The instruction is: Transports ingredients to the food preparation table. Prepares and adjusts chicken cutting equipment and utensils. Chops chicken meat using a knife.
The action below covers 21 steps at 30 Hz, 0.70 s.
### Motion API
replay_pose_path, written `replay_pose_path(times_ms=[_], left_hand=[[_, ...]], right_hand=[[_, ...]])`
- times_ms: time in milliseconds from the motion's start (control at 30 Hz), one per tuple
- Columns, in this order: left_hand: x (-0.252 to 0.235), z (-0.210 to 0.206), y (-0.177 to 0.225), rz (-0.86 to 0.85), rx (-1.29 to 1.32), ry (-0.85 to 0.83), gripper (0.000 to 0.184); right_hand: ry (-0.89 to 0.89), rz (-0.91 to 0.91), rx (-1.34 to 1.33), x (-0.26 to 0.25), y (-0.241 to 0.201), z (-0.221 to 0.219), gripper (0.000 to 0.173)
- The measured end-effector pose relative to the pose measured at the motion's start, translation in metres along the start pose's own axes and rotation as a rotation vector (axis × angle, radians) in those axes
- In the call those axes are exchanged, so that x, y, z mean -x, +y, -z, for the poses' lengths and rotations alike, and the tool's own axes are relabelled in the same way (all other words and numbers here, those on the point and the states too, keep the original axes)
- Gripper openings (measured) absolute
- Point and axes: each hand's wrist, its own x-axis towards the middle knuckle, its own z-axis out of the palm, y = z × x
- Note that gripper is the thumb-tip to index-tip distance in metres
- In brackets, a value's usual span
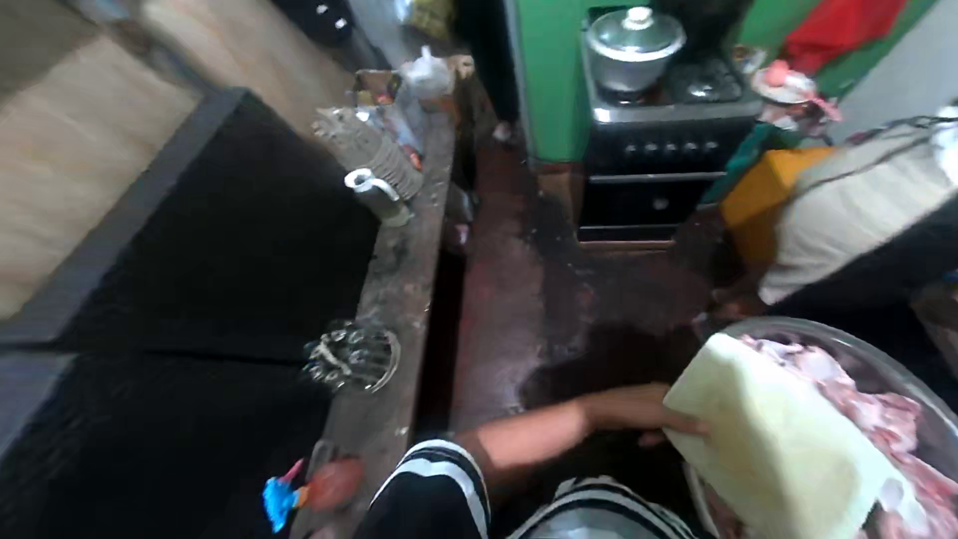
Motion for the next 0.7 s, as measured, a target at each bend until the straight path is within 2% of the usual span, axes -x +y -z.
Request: replay_pose_path(times_ms=[100, 167, 300, 467, 600, 700], left_hand=[[0.061, 0.056, 0.009, -0.069, 0.047, 0.201, 0.032], [0.089, 0.091, 0.006, -0.111, 0.053, 0.387, 0.043], [0.108, 0.155, -0.026, -0.083, 0.078, 0.77, 0.058], [0.12, 0.225, -0.041, 0.184, -0.102, 1.095, 0.059], [0.124, 0.28, -0.029, 0.472, -0.308, 1.205, 0.062], [0.136, 0.32, -0.015, 0.505, -0.365, 1.319, 0.068]], right_hand=[[-0.046, -0.038, 0.144, -0.056, 0.014, -0.095, 0.03], [-0.094, -0.042, 0.234, -0.091, 0.02, -0.145, 0.028], [-0.024, -0.153, 0.225, -0.146, 0.043, -0.227, 0.036], [0.001, -0.266, 0.351, -0.226, 0.084, -0.311, 0.041], [-0.021, -0.282, 0.263, -0.285, 0.109, -0.361, 0.041], [-0.035, -0.326, 0.105, -0.316, 0.124, -0.388, 0.043]])
